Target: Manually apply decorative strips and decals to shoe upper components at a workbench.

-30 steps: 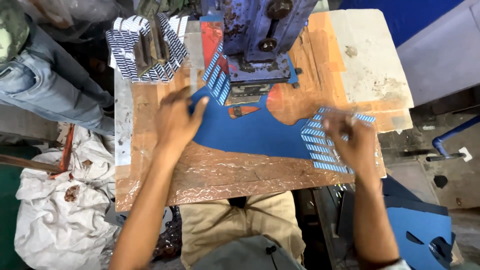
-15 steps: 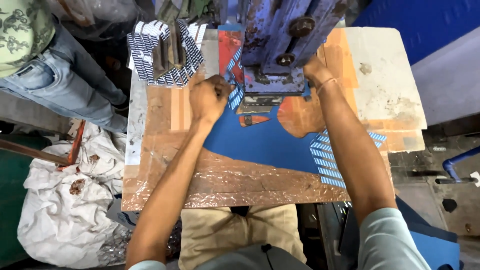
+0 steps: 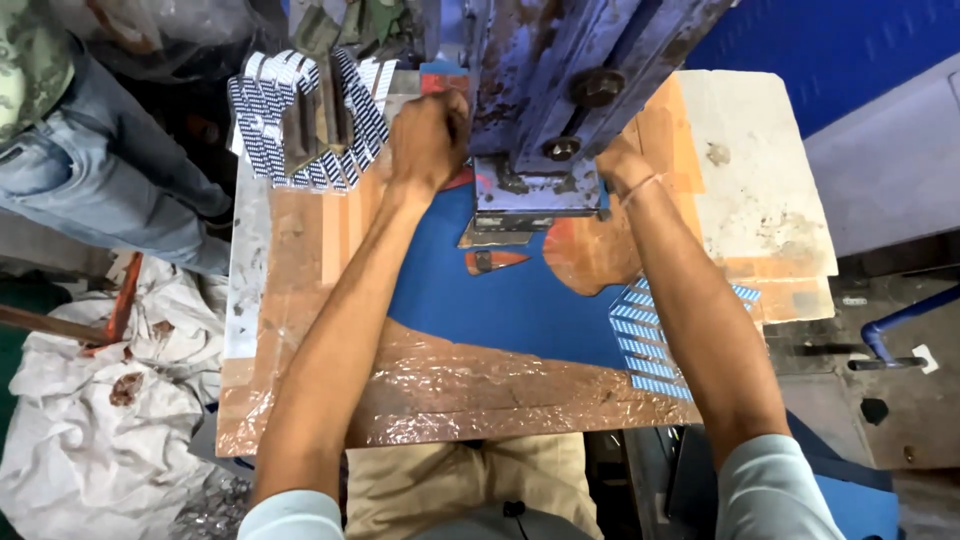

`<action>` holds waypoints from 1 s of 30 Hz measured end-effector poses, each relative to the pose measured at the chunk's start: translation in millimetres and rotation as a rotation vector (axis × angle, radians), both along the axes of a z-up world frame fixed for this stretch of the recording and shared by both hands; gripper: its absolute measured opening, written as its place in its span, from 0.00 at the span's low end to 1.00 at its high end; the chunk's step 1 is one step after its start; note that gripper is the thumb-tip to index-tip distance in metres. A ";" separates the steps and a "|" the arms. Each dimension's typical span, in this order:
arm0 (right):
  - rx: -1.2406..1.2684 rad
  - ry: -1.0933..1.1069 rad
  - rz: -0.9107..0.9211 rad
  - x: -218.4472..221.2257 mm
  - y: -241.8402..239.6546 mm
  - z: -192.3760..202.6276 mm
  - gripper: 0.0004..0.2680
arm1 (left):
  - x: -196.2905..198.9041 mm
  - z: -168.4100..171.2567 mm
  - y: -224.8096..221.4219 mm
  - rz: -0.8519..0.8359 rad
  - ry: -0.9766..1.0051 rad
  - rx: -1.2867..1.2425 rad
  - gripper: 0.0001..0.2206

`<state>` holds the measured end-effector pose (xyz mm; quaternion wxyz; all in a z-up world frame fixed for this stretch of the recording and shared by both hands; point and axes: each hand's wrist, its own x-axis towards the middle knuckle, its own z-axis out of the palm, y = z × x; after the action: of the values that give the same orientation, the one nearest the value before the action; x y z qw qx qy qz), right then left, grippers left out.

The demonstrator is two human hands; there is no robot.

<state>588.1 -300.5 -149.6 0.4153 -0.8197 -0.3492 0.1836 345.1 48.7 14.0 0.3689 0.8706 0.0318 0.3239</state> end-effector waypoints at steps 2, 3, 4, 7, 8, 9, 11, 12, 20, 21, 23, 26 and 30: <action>0.062 -0.011 -0.019 -25.7 62.0 41.4 0.17 | 4.5 -1.7 2.5 0.014 -0.079 0.002 0.04; 0.092 -0.017 -0.032 -20.7 67.4 49.4 0.16 | 6.8 -3.2 3.8 0.005 -0.078 0.003 0.04; 0.121 -0.023 -0.044 -15.7 72.4 58.1 0.16 | 9.3 -4.7 4.7 0.026 -0.074 0.012 0.04; 0.219 -0.048 -0.094 5.4 80.2 86.9 0.14 | 35.0 -20.4 10.9 0.113 -0.044 0.087 0.03; 0.252 -0.056 -0.111 12.5 81.3 96.4 0.14 | 45.3 -28.2 13.3 0.197 -0.016 0.146 0.03; 0.285 -0.068 -0.125 24.1 79.7 104.1 0.13 | 68.0 -32.1 13.3 0.186 -0.021 0.151 0.03; 0.348 -0.086 -0.153 42.8 74.5 118.2 0.12 | 109.7 -42.9 11.1 0.029 -0.120 -0.404 0.05; 0.377 -0.092 -0.166 42.7 65.8 126.1 0.12 | 105.9 -45.9 16.4 0.020 -0.114 -0.404 0.05; 0.285 -0.248 -0.218 -78.3 -6.4 274.7 0.15 | -35.3 36.6 36.2 -0.015 0.223 0.039 0.10; 0.282 -0.244 -0.222 -97.6 -20.1 279.7 0.15 | -55.4 39.9 33.6 -0.019 0.228 0.037 0.10; 0.266 -0.198 -0.218 -138.6 -47.5 289.8 0.17 | -99.2 45.2 27.5 -0.077 0.276 -0.112 0.14; 0.361 -0.114 -0.377 -174.4 -74.0 300.9 0.22 | -139.6 43.8 19.2 -0.083 0.330 -0.040 0.18; 0.311 0.030 -0.465 -165.9 -124.7 231.6 0.25 | -161.0 33.7 5.5 -0.061 0.245 0.106 0.19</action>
<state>422.3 -425.2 82.0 0.5724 -0.8012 -0.1697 0.0397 184.2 54.2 47.8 0.3254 0.9225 0.0330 0.2051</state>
